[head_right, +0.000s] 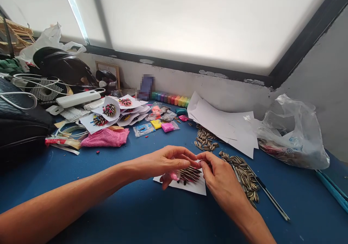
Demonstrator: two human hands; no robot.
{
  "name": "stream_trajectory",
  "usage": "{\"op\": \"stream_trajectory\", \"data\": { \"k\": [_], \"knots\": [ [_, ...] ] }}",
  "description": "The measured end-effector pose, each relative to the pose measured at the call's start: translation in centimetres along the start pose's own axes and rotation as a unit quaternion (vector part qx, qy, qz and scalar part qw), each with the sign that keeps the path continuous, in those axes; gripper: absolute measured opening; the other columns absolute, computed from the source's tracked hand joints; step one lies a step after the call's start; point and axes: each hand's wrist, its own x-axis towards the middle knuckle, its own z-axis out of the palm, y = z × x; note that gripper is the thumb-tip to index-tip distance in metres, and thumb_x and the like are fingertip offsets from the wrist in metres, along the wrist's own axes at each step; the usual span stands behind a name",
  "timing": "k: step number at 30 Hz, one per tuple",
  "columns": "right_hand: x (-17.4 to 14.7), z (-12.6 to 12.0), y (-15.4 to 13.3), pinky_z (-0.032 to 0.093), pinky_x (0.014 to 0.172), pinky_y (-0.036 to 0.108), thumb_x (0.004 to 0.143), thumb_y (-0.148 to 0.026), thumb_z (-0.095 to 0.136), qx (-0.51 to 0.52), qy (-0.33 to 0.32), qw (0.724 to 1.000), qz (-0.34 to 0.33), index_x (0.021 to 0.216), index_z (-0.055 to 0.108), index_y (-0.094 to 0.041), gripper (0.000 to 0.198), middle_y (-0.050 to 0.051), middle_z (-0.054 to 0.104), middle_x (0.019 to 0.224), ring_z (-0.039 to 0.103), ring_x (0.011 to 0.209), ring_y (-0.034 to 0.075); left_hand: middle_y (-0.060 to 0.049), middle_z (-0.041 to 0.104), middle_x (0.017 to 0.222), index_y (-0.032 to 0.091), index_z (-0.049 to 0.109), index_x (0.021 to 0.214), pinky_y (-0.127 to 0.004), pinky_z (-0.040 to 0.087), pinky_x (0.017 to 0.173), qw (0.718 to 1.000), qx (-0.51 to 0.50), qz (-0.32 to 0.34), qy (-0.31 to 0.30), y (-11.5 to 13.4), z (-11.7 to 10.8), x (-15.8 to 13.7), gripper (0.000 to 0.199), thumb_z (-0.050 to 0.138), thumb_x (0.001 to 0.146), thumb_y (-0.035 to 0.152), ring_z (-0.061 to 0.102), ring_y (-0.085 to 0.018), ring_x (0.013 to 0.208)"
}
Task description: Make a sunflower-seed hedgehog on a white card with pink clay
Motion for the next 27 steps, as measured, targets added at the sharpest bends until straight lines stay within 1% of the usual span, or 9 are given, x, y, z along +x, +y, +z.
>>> {"op": "stream_trajectory", "data": {
  "k": [4, 8, 10, 16, 20, 25, 27],
  "knots": [
    [0.04, 0.07, 0.19, 0.043, 0.055, 0.030, 0.088, -0.042, 0.043, 0.008, -0.007, 1.000, 0.016, 0.102, 0.069, -0.023, 0.035, 0.000, 0.067, 0.066, 0.059, 0.058, 0.018, -0.006, 0.065, 0.102, 0.019, 0.057, 0.126, -0.017, 0.035, 0.044, 1.000, 0.003, 0.001, 0.001, 0.12, 0.06, -0.13, 0.046, 0.057, 0.091, 0.050, 0.056, -0.006, 0.054],
    [0.07, 0.14, 0.33, 0.046, 0.061, 0.031, 0.087, -0.040, 0.042, 0.010, 0.005, 1.000, 0.014, 0.101, 0.069, -0.022, 0.035, 0.002, 0.072, 0.077, 0.063, 0.066, 0.020, -0.005, 0.064, 0.098, 0.021, 0.058, 0.125, -0.018, 0.037, 0.045, 1.000, 0.013, 0.000, -0.002, 0.07, 0.16, -0.01, 0.049, 0.057, 0.091, 0.055, 0.056, -0.006, 0.053],
    [0.08, 0.13, 0.33, 0.046, 0.062, 0.032, 0.087, -0.039, 0.041, 0.005, 0.008, 1.000, 0.010, 0.100, 0.069, -0.023, 0.035, 0.003, 0.073, 0.079, 0.063, 0.068, 0.020, -0.004, 0.063, 0.096, 0.021, 0.059, 0.125, -0.018, 0.038, 0.046, 1.000, 0.020, -0.002, 0.001, 0.13, 0.22, 0.07, 0.051, 0.057, 0.089, 0.058, 0.056, -0.006, 0.052],
    [0.13, -0.06, 0.02, 0.044, 0.054, 0.030, 0.086, -0.040, 0.038, -0.001, -0.001, 1.000, 0.025, 0.100, 0.068, -0.022, 0.037, 0.002, 0.067, 0.068, 0.058, 0.057, 0.018, -0.003, 0.062, 0.093, 0.021, 0.059, 0.125, -0.018, 0.037, 0.045, 0.999, 0.029, -0.012, 0.007, 0.45, 0.31, 0.14, 0.048, 0.057, 0.091, 0.055, 0.056, -0.006, 0.052],
    [0.16, -0.18, -0.29, 0.041, 0.048, 0.029, 0.083, -0.041, 0.038, 0.010, 0.005, 0.999, 0.034, 0.100, 0.068, -0.021, 0.039, -0.001, 0.060, 0.056, 0.053, 0.049, 0.018, 0.000, 0.059, 0.083, 0.021, 0.058, 0.126, -0.018, 0.037, 0.045, 1.000, 0.028, -0.009, -0.003, 0.26, 0.28, 0.22, 0.062, 0.058, 0.085, 0.067, 0.056, -0.007, 0.051],
    [0.16, -0.27, -0.44, 0.037, 0.046, 0.029, 0.081, -0.041, 0.039, 0.020, -0.002, 0.999, 0.046, 0.101, 0.066, -0.020, 0.039, -0.001, 0.056, 0.055, 0.048, 0.047, 0.017, 0.001, 0.056, 0.075, 0.021, 0.059, 0.125, -0.018, 0.038, 0.044, 1.000, 0.021, 0.001, -0.003, -0.24, 0.22, 0.45, 0.066, 0.059, 0.081, 0.070, 0.060, -0.011, 0.055],
    [0.17, -0.30, -0.40, 0.038, 0.047, 0.029, 0.080, -0.040, 0.040, 0.028, -0.009, 0.998, 0.051, 0.101, 0.065, -0.019, 0.039, -0.002, 0.055, 0.055, 0.049, 0.049, 0.017, 0.002, 0.054, 0.072, 0.021, 0.059, 0.125, -0.018, 0.038, 0.044, 1.000, 0.019, 0.002, -0.004, -0.37, 0.20, 0.51, 0.067, 0.060, 0.080, 0.071, 0.061, -0.012, 0.056]
  ]
}}
